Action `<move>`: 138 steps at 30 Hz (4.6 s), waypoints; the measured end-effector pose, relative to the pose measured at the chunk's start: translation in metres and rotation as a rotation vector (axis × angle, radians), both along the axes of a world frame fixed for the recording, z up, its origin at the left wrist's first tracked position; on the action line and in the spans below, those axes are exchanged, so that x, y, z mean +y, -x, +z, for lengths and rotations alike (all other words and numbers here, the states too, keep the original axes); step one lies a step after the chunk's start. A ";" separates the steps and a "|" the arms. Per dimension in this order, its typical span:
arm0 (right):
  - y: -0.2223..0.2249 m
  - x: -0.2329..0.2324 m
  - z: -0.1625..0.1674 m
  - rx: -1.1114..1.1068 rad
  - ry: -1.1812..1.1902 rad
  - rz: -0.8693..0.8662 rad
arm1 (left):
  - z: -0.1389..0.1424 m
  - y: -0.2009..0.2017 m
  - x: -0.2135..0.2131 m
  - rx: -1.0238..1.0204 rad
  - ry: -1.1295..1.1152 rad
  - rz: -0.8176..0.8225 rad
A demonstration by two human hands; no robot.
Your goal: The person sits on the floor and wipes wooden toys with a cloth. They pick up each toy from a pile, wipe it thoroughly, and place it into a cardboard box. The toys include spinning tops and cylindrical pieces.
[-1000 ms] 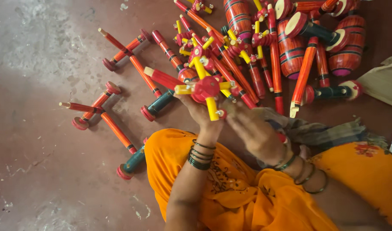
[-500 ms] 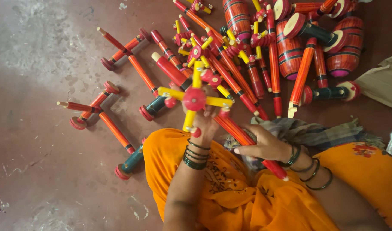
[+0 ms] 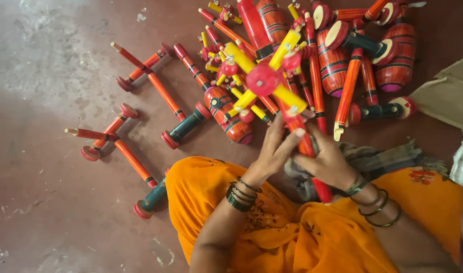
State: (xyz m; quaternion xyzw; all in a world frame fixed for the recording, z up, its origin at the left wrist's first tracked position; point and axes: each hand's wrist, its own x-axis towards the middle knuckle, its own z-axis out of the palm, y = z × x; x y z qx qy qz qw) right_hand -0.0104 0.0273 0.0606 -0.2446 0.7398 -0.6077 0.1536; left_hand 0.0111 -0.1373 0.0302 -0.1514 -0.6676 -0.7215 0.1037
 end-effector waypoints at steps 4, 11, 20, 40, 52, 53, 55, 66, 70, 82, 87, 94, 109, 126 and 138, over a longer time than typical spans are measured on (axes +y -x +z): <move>0.006 -0.001 0.009 0.323 -0.205 -0.021 | -0.009 0.006 0.001 -0.069 -0.205 0.028; 0.020 0.018 0.031 0.335 0.006 -0.221 | -0.015 0.017 -0.004 -0.174 -0.711 0.106; 0.009 0.024 0.027 0.673 -0.028 -0.353 | -0.023 -0.004 0.034 -0.372 -0.775 -0.185; 0.025 0.029 -0.019 0.808 0.141 -0.467 | -0.046 -0.026 0.043 -0.403 -0.339 -0.562; 0.063 0.101 0.009 0.394 0.471 -0.652 | -0.032 -0.022 0.054 -0.141 0.360 -0.368; 0.069 0.109 0.007 0.329 0.545 -0.659 | -0.029 -0.023 0.054 -0.166 0.394 -0.373; 0.080 0.126 0.000 0.204 0.690 -0.671 | -0.024 -0.023 0.056 -0.159 0.441 -0.378; 0.105 0.242 -0.023 -0.075 1.031 -0.734 | -0.020 -0.019 0.047 -0.037 0.527 -0.366; 0.102 0.181 -0.025 -0.269 1.210 -0.484 | -0.009 -0.023 0.057 -0.159 0.468 -0.344; 0.009 0.000 -0.015 -0.488 0.920 -0.358 | -0.011 -0.017 0.047 -0.060 0.487 0.139; 0.006 -0.014 -0.009 -0.095 0.440 -0.293 | -0.012 -0.015 0.040 -0.126 0.277 0.194; -0.006 -0.005 -0.028 -0.350 0.204 -0.039 | -0.022 0.015 -0.010 -0.136 -0.334 -0.009; -0.016 -0.035 -0.052 0.755 -0.462 -0.093 | 0.003 0.012 -0.059 -0.174 -0.891 0.276; 0.004 -0.011 -0.044 -0.420 -0.002 0.432 | 0.000 0.012 -0.094 0.154 -1.314 -0.043; -0.009 -0.010 0.004 1.005 -0.358 -0.184 | -0.009 0.028 -0.063 -0.125 -1.163 0.304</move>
